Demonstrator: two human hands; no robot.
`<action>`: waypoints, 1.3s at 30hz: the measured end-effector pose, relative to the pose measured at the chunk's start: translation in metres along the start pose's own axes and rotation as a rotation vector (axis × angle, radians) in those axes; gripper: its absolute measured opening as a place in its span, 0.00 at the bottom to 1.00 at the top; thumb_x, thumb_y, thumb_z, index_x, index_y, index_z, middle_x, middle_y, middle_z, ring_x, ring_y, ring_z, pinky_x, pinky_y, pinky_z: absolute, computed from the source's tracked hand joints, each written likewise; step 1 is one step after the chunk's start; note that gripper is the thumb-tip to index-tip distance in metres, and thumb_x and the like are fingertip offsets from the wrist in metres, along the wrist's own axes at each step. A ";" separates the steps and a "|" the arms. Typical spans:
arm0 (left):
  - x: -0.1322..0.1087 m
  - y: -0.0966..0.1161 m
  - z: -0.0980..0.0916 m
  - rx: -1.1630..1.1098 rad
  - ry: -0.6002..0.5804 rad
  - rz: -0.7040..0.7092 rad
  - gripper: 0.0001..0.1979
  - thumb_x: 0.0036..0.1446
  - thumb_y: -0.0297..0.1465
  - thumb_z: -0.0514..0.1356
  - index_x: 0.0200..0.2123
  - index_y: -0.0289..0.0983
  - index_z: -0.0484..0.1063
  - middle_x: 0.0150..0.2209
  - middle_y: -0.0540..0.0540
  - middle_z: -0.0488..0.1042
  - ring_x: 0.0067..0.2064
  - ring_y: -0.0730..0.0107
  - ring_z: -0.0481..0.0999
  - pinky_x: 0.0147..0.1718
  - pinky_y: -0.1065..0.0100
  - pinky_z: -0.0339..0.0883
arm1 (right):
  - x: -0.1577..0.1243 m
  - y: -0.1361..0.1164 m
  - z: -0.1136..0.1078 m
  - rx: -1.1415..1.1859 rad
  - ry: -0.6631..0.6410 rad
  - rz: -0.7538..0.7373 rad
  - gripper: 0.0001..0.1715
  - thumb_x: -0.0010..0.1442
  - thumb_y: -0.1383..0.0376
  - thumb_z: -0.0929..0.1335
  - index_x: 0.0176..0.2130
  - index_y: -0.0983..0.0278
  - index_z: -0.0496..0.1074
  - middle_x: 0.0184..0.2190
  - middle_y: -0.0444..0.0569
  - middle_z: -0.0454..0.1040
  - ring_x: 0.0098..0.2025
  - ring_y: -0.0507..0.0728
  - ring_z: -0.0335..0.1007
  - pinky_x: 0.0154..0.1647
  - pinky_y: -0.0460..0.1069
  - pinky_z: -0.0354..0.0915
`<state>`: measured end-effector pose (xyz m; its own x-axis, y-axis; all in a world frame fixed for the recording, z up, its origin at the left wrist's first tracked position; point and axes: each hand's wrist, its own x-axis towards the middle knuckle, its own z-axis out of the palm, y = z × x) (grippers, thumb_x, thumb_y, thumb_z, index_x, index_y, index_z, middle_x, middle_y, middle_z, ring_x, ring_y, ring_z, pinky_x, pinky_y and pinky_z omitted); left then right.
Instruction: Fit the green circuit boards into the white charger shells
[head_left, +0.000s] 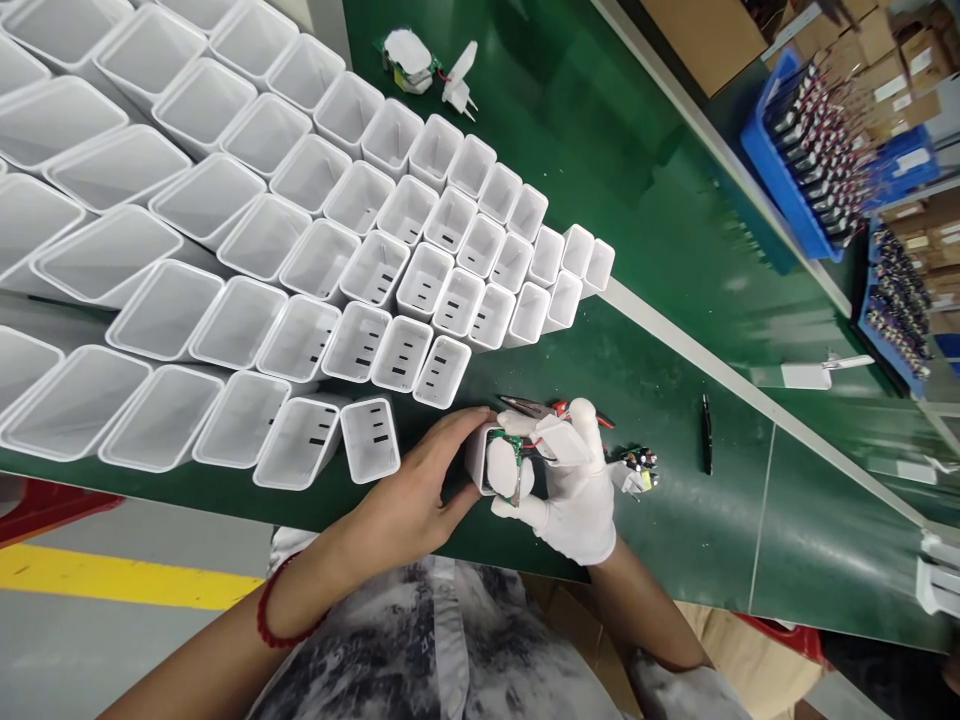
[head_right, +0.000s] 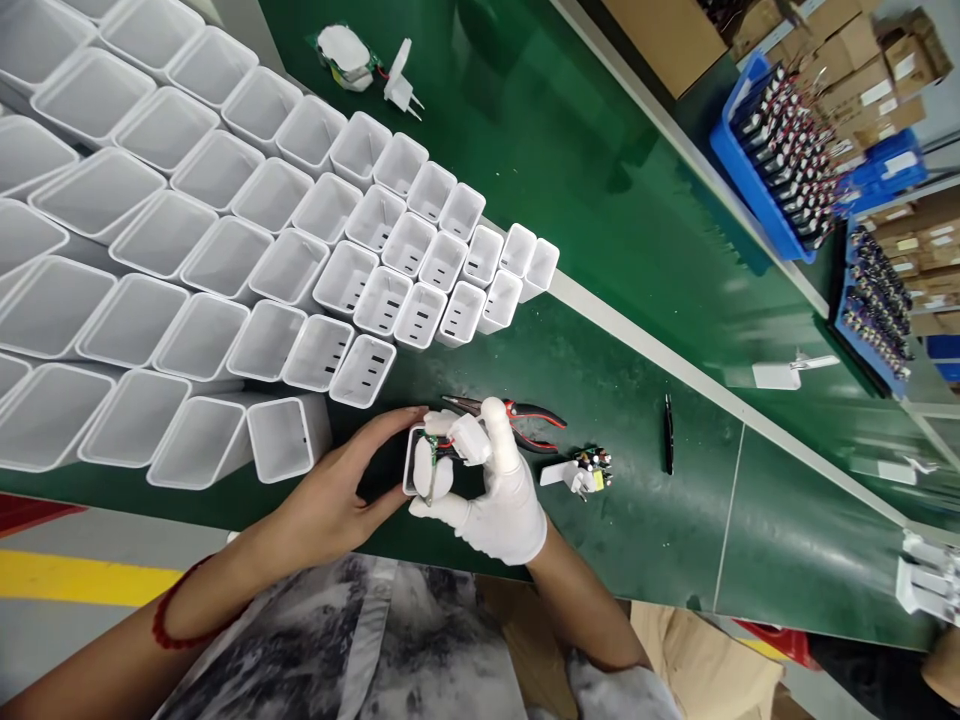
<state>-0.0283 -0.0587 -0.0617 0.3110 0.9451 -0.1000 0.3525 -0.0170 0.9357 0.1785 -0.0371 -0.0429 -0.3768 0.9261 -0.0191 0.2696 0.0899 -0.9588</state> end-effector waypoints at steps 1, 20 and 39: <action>0.000 0.000 0.000 -0.001 -0.004 -0.004 0.33 0.60 0.25 0.57 0.66 0.45 0.50 0.66 0.43 0.62 0.66 0.60 0.64 0.63 0.57 0.63 | 0.000 0.000 0.000 -0.002 -0.002 0.005 0.55 0.55 0.56 0.76 0.69 0.50 0.44 0.56 0.52 0.73 0.58 0.61 0.70 0.63 0.65 0.62; 0.001 0.001 -0.001 -0.025 -0.007 -0.037 0.33 0.59 0.26 0.57 0.65 0.44 0.53 0.65 0.42 0.63 0.66 0.55 0.65 0.61 0.54 0.66 | 0.001 -0.010 0.002 -0.147 -0.076 -0.099 0.61 0.56 0.64 0.75 0.70 0.49 0.35 0.63 0.55 0.65 0.66 0.63 0.61 0.65 0.66 0.58; 0.010 0.021 0.017 0.063 0.370 0.022 0.16 0.66 0.32 0.54 0.53 0.36 0.74 0.44 0.42 0.71 0.47 0.62 0.73 0.49 0.60 0.70 | -0.003 -0.025 0.034 -0.186 0.143 0.272 0.20 0.66 0.56 0.65 0.54 0.60 0.71 0.52 0.55 0.69 0.55 0.61 0.68 0.61 0.58 0.64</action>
<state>-0.0027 -0.0549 -0.0493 -0.0169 0.9981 0.0599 0.4063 -0.0479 0.9125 0.1430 -0.0543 -0.0285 -0.1446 0.9660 -0.2142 0.5044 -0.1143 -0.8559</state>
